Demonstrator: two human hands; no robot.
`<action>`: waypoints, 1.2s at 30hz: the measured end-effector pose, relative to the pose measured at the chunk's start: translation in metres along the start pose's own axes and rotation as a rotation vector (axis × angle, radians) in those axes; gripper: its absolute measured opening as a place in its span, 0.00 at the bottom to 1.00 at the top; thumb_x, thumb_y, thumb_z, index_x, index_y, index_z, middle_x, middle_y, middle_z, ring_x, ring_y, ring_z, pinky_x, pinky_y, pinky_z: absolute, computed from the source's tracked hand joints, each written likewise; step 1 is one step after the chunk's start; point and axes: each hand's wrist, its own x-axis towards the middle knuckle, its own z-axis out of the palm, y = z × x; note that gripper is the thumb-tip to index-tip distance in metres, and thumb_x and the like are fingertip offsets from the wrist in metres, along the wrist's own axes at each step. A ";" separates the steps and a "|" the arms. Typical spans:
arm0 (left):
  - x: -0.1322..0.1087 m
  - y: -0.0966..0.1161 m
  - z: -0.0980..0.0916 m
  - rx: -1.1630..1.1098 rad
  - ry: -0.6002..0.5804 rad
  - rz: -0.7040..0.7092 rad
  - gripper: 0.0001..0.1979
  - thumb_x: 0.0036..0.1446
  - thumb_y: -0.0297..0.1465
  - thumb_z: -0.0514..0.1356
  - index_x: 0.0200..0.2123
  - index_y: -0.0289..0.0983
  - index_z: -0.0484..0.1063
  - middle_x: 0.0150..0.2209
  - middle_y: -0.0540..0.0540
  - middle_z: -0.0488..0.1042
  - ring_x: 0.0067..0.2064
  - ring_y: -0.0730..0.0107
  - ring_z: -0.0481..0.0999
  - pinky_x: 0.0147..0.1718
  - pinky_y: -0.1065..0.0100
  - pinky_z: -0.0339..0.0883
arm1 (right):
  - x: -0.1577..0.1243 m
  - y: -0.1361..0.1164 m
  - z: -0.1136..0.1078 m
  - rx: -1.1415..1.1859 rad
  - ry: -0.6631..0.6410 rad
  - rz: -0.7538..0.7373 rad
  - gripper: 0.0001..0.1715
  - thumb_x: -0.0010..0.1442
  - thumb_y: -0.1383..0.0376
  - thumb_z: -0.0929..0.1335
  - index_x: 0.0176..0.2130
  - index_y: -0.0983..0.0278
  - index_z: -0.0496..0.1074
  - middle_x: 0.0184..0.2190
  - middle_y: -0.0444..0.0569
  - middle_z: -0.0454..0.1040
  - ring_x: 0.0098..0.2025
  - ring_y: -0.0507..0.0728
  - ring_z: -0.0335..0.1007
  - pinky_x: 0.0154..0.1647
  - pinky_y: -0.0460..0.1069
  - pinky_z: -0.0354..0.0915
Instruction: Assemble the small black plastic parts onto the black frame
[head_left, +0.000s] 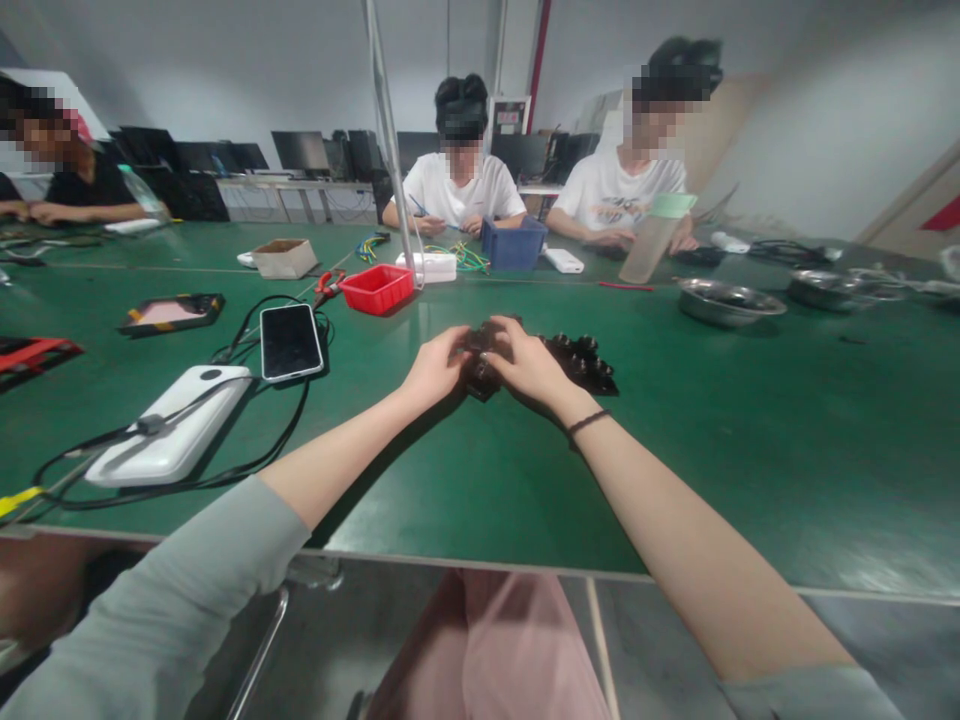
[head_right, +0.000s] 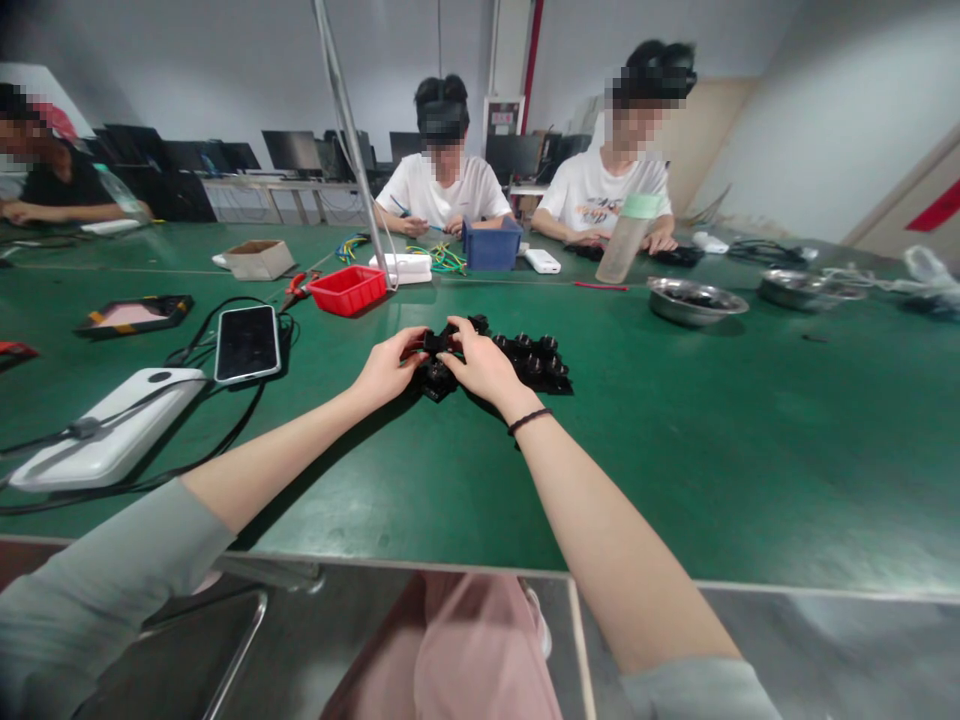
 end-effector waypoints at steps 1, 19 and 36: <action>0.000 0.000 0.000 -0.003 0.000 0.004 0.21 0.55 0.19 0.58 0.51 0.36 0.71 0.50 0.42 0.78 0.52 0.63 0.78 0.55 0.59 0.71 | 0.000 0.000 0.000 -0.005 0.002 0.003 0.30 0.61 0.69 0.69 0.61 0.69 0.60 0.50 0.61 0.78 0.52 0.63 0.76 0.54 0.59 0.69; 0.000 0.001 0.000 0.020 -0.007 0.013 0.22 0.55 0.21 0.59 0.55 0.33 0.70 0.54 0.38 0.76 0.54 0.60 0.77 0.57 0.56 0.70 | 0.001 0.004 0.002 0.032 0.015 -0.046 0.23 0.60 0.71 0.69 0.54 0.66 0.65 0.49 0.58 0.78 0.52 0.61 0.76 0.55 0.58 0.69; 0.000 -0.001 0.001 0.038 0.018 0.015 0.20 0.54 0.20 0.59 0.51 0.33 0.71 0.52 0.37 0.76 0.53 0.59 0.77 0.55 0.54 0.71 | 0.001 0.002 0.000 -0.014 -0.002 -0.039 0.23 0.60 0.69 0.69 0.55 0.66 0.65 0.51 0.59 0.77 0.52 0.63 0.75 0.54 0.59 0.68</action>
